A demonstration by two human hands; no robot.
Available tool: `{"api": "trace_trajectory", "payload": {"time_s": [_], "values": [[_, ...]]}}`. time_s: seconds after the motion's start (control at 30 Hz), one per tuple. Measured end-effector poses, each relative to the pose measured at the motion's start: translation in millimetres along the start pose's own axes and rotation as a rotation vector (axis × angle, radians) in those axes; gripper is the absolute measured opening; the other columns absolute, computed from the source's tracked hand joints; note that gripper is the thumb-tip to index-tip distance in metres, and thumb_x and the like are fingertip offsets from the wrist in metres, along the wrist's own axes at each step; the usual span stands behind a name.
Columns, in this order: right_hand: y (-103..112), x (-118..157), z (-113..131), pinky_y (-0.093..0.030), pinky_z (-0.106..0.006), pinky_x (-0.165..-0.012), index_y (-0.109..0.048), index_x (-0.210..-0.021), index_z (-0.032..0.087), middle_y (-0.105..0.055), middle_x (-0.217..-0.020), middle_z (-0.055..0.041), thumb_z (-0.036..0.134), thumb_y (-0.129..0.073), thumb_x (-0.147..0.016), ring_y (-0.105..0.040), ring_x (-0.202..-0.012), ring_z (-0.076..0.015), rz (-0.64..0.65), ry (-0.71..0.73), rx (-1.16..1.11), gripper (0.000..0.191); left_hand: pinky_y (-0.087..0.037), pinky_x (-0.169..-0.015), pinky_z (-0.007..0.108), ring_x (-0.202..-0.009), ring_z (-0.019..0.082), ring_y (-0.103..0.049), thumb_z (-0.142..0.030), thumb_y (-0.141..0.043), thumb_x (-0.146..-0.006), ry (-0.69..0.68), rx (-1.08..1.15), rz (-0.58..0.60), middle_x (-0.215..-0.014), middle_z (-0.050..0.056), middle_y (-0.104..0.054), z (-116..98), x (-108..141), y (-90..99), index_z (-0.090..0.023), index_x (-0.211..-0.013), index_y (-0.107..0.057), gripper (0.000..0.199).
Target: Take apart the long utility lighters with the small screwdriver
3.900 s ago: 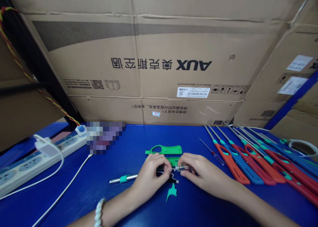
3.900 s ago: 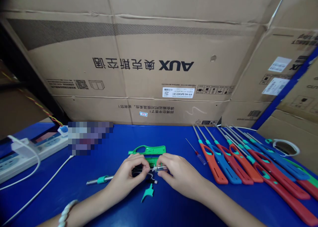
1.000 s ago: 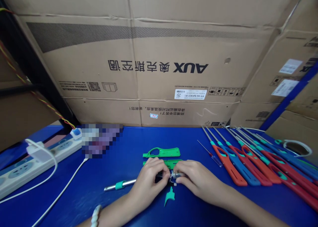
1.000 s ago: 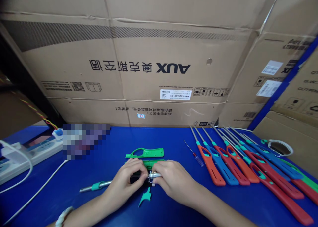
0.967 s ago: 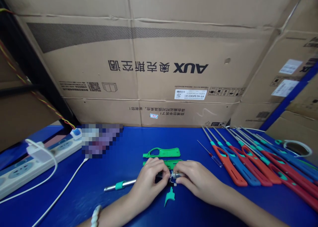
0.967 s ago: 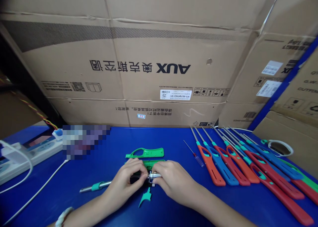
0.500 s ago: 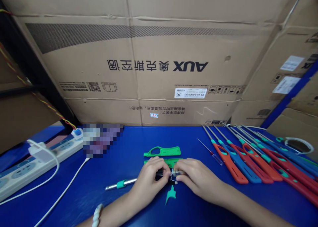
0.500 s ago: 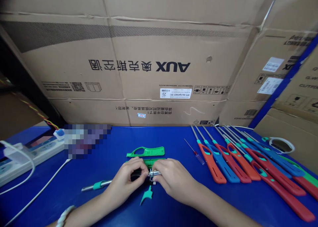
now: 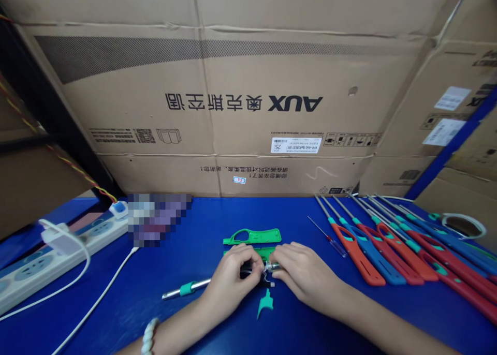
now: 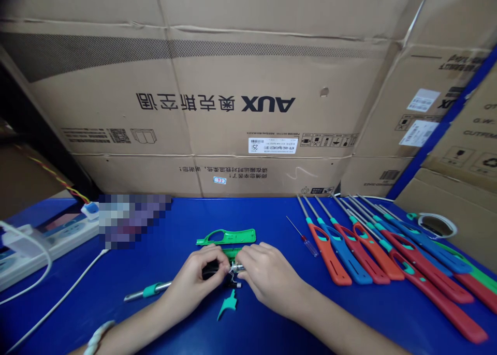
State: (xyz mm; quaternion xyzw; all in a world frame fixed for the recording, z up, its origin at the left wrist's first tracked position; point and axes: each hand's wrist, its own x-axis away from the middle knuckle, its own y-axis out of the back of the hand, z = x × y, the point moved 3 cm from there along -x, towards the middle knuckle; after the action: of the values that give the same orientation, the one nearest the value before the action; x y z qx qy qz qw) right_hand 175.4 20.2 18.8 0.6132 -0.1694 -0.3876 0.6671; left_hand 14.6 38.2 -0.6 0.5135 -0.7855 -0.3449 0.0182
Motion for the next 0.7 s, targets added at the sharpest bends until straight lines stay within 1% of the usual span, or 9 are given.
{"api": "trace_trajectory", "payload": {"time_s": [0.17,0.27,0.37,0.43,0.5,0.57,0.63,0.7], "values": [[0,2,-3,-0.04,-0.031,-0.071,-0.057,-0.088,0.016,-0.064,-0.084,-0.0042,0.017,-0.052,-0.091,-0.057,-0.075,-0.0187,0.022,-0.035,-0.048,0.006,-0.04,-0.071,0.027,-0.071,0.016,-0.055,-0.017,-0.052,-0.085,0.009,-0.013,0.004,-0.07,-0.001,-0.06,1,0,-1.1,-0.018,-0.068,-0.055,0.017],[2,3,-6,-0.042,-0.031,-0.073,-0.058,-0.089,0.017,-0.063,-0.086,-0.0037,0.019,-0.054,-0.091,-0.057,-0.078,-0.0191,0.033,-0.071,-0.102,0.005,-0.04,-0.076,0.029,-0.076,0.017,-0.056,-0.018,-0.052,-0.087,-0.011,-0.052,0.019,-0.076,0.0,-0.062,-1,-2,1.8,-0.019,-0.074,-0.059,0.014],[5,3,-8,-0.043,-0.031,-0.077,-0.058,-0.089,0.017,-0.061,-0.089,-0.0047,0.019,-0.054,-0.09,-0.056,-0.084,-0.0201,0.022,-0.094,-0.122,0.005,-0.039,-0.083,0.032,-0.087,0.019,-0.056,-0.02,-0.054,-0.088,-0.049,-0.093,0.002,-0.088,0.001,-0.064,-6,-6,14.1,-0.02,-0.088,-0.061,0.007],[6,3,-8,-0.043,-0.032,-0.079,-0.058,-0.089,0.017,-0.061,-0.091,-0.0052,0.018,-0.054,-0.09,-0.056,-0.086,-0.0202,0.019,-0.094,-0.129,0.005,-0.039,-0.085,0.033,-0.089,0.019,-0.056,-0.02,-0.054,-0.088,-0.063,-0.138,0.005,-0.09,0.002,-0.064,-10,-10,27.0,-0.02,-0.091,-0.06,0.006],[6,3,-8,-0.044,-0.032,-0.081,-0.058,-0.09,0.018,-0.061,-0.092,-0.0049,0.018,-0.053,-0.091,-0.056,-0.087,-0.02,0.025,-0.094,-0.144,0.005,-0.04,-0.077,0.031,-0.083,0.019,-0.056,-0.02,-0.056,-0.087,-0.061,-0.189,0.078,-0.084,0.001,-0.063,-12,-13,40.1,-0.02,-0.085,-0.06,0.005],[5,3,-8,-0.044,-0.032,-0.08,-0.059,-0.091,0.018,-0.062,-0.092,-0.0045,0.018,-0.053,-0.091,-0.056,-0.088,-0.0198,0.04,-0.102,-0.157,0.006,-0.04,-0.071,0.027,-0.077,0.017,-0.056,-0.017,-0.055,-0.086,-0.051,-0.228,0.199,-0.082,0.0,-0.062,-12,-13,51.1,-0.019,-0.083,-0.061,0.007],[3,3,-8,-0.044,-0.032,-0.079,-0.06,-0.092,0.018,-0.063,-0.091,-0.0046,0.018,-0.054,-0.091,-0.057,-0.087,-0.0199,0.061,-0.116,-0.158,0.006,-0.039,-0.068,0.025,-0.075,0.015,-0.056,-0.013,-0.057,-0.082,-0.056,-0.276,0.321,-0.081,-0.001,-0.062,-11,-11,58.8,-0.02,-0.083,-0.062,0.009],[1,2,-9,-0.044,-0.032,-0.079,-0.061,-0.092,0.017,-0.064,-0.09,-0.005,0.019,-0.055,-0.09,-0.059,-0.087,-0.0203,0.085,-0.133,-0.151,0.007,-0.038,-0.064,0.024,-0.072,0.015,-0.056,-0.01,-0.06,-0.077,-0.061,-0.32,0.4,-0.078,-0.002,-0.062,-10,-8,63.4,-0.02,-0.081,-0.063,0.011]]}}
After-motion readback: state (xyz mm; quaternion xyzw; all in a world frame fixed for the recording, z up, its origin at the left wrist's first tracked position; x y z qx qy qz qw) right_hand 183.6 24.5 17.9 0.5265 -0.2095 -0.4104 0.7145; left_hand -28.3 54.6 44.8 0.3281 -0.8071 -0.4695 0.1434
